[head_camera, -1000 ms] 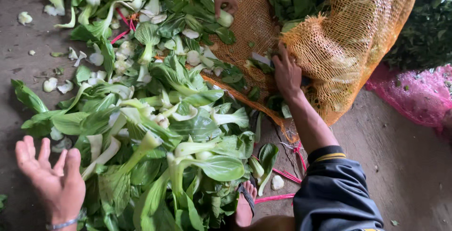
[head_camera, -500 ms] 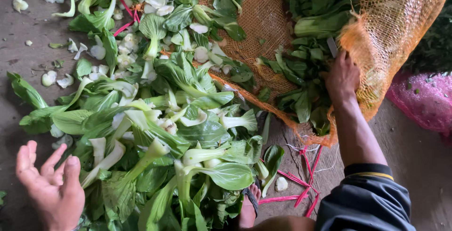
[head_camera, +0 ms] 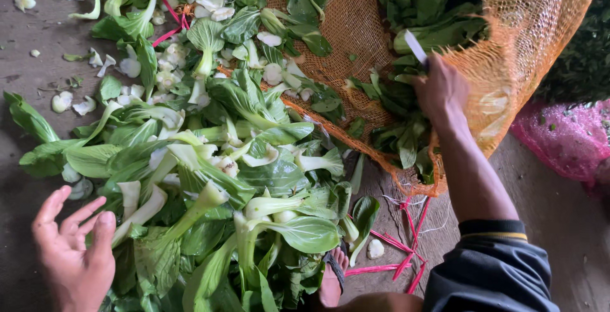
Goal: The person sits on the floor trimming bok choy, using a small knife to cut off root ends and outer leaves one head at a time, tossing trimmed heads aside and discarding trimmings, while other workers trim vegetables nearby.
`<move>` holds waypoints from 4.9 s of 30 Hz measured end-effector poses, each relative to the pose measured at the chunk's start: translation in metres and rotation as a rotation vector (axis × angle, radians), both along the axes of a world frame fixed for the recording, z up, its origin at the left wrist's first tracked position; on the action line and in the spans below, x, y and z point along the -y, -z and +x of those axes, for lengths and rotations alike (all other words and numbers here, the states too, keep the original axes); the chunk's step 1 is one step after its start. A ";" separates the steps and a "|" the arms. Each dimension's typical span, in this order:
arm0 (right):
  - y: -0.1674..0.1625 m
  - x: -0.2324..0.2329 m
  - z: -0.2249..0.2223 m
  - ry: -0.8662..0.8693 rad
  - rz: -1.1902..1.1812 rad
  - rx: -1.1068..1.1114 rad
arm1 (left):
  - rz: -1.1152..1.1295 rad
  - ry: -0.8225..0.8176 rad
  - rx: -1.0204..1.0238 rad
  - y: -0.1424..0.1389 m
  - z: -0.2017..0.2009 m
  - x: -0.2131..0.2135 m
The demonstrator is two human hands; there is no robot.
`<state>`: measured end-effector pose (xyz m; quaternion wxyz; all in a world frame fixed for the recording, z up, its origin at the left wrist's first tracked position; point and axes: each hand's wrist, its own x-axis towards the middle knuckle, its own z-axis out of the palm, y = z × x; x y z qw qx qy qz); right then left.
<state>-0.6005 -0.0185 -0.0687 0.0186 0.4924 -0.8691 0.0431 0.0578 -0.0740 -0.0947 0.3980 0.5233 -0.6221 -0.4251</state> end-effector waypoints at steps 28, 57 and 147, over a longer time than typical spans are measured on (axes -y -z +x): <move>-0.046 0.031 -0.036 -0.033 0.139 -0.209 | -0.003 0.107 0.152 -0.014 -0.004 -0.012; -0.193 -0.073 0.344 -0.531 -0.277 0.917 | 0.798 0.539 -1.919 -0.021 -0.117 -0.092; -0.161 0.048 0.351 -0.423 -0.391 1.127 | -0.595 0.542 0.416 -0.161 -0.103 0.075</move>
